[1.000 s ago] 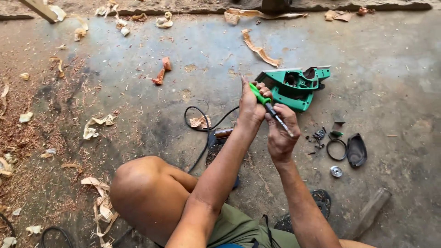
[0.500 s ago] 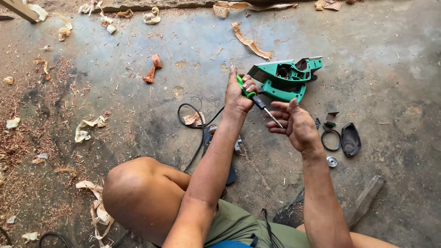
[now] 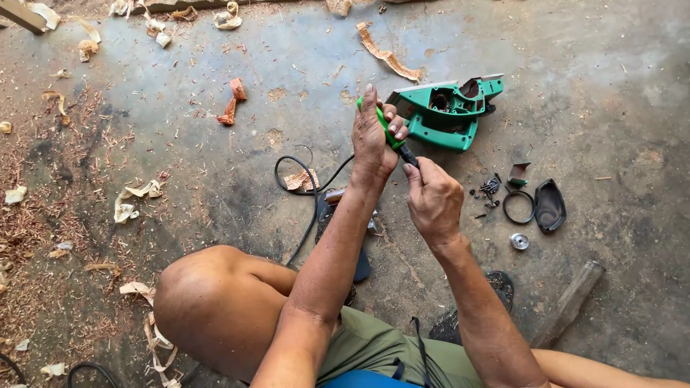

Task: The person sits on the floor repairing a green electric hand planer. They hold the metal base plate, tap and seat components with a wooden mallet, use a screwdriver, and handle the motor armature, bearings, screws and housing parts while reassembling the tool.

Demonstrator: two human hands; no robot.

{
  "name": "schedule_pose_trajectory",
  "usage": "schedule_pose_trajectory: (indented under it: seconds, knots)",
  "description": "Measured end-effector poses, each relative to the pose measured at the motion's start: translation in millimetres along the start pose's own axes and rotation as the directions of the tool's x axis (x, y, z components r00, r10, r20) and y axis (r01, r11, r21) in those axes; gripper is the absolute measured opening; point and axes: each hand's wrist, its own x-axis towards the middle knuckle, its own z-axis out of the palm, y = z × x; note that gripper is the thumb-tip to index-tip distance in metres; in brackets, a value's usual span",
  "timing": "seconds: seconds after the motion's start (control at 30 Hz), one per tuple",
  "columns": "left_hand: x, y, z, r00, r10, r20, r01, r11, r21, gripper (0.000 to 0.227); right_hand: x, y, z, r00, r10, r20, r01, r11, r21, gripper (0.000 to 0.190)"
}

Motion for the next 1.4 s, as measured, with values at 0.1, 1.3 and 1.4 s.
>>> schedule_pose_trajectory:
  seconds: [0.1, 1.3, 1.4]
  knots:
    - [-2.9, -7.7, 0.4, 1.0, -0.002, -0.01, 0.002, 1.0, 0.002, 0.035, -2.3, -4.3, -2.2, 0.987, -0.131, -0.096, 0.114, 0.979, -0.169, 0.017]
    - [21.1, -116.2, -99.1, 0.67, -0.705, 0.232, -0.257, 0.073, 0.964, 0.054, -314.9, 316.5, -185.4, 0.756, 0.515, 0.404, -0.537, 0.841, -0.066, 0.04]
    - [24.8, -123.5, -115.1, 0.658, -0.691, 0.301, -0.389, 0.031, 0.921, 0.056, -326.8, 325.7, -214.0, 0.765, 0.53, 0.367, -0.58, 0.814, 0.035, 0.038]
